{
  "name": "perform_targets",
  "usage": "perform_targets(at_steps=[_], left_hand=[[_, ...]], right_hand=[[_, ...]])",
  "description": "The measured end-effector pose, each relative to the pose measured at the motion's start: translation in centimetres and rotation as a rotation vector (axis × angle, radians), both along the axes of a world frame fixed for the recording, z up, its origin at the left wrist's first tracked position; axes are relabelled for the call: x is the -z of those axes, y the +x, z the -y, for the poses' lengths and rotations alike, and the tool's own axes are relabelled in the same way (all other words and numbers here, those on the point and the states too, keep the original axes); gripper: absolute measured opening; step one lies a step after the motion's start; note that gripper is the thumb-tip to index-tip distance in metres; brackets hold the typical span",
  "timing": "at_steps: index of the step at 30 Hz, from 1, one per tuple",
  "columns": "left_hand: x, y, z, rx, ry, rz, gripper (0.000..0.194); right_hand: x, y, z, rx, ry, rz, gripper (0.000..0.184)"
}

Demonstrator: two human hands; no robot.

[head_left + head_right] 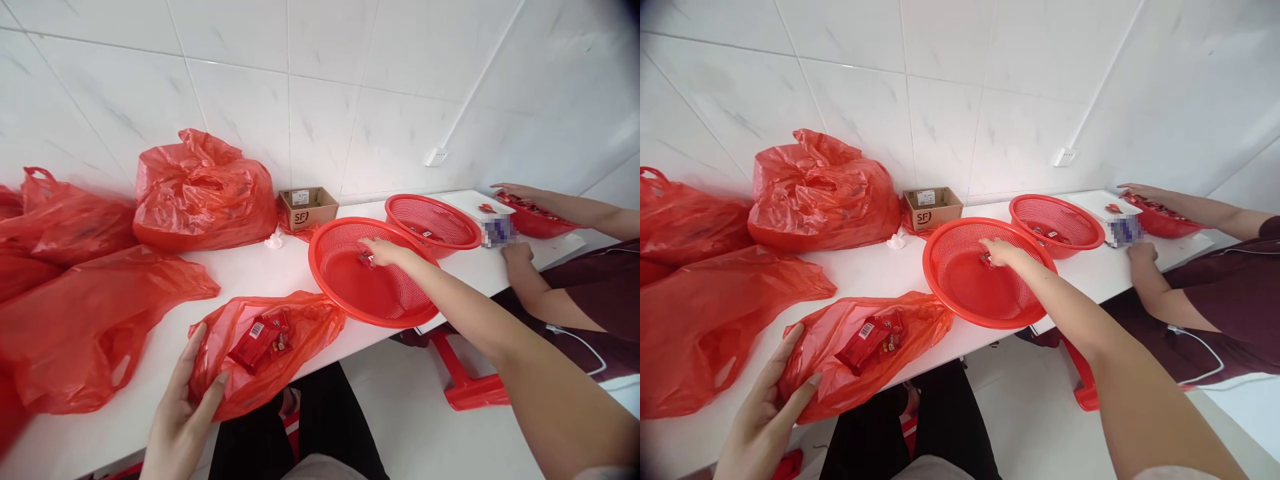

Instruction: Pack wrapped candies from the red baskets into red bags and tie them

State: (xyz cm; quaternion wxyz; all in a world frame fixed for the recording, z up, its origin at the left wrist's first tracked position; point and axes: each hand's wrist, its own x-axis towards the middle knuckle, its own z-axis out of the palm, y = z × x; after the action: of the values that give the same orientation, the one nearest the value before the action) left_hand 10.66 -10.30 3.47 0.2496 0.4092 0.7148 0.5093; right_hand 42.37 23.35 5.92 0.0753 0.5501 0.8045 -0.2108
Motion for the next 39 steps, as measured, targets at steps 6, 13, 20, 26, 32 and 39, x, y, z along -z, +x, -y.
perform_targets(at_steps=[6,13,20,26,32,39], left_hand=[[0.1,-0.3,0.9,-0.009,0.052,0.025,0.067],[-0.2,-0.2,0.9,-0.016,0.045,-0.056,0.068],[-0.2,0.5,0.1,0.014,0.141,-0.096,0.068],[-1.3,-3.2,1.5,-0.132,-0.040,-0.320,0.056],[-2.1,-8.6,3.8,-0.367,-0.270,-0.343,0.028],[-6.3,-9.6,2.8,-0.130,0.028,0.155,0.026]], right_hand=[[0.8,-1.1,-1.1,-0.031,-0.097,-0.017,0.038],[-5.0,-3.4,5.0,-0.173,-0.163,-0.634,0.030],[-2.0,-14.1,18.1,-0.544,-0.231,-0.681,0.026],[-0.3,-14.9,18.0,-0.601,0.044,-0.467,0.033],[-3.1,-10.5,17.6,-0.801,0.072,-0.287,0.026],[-9.7,-9.6,15.2,-0.783,0.383,-0.271,0.025]])
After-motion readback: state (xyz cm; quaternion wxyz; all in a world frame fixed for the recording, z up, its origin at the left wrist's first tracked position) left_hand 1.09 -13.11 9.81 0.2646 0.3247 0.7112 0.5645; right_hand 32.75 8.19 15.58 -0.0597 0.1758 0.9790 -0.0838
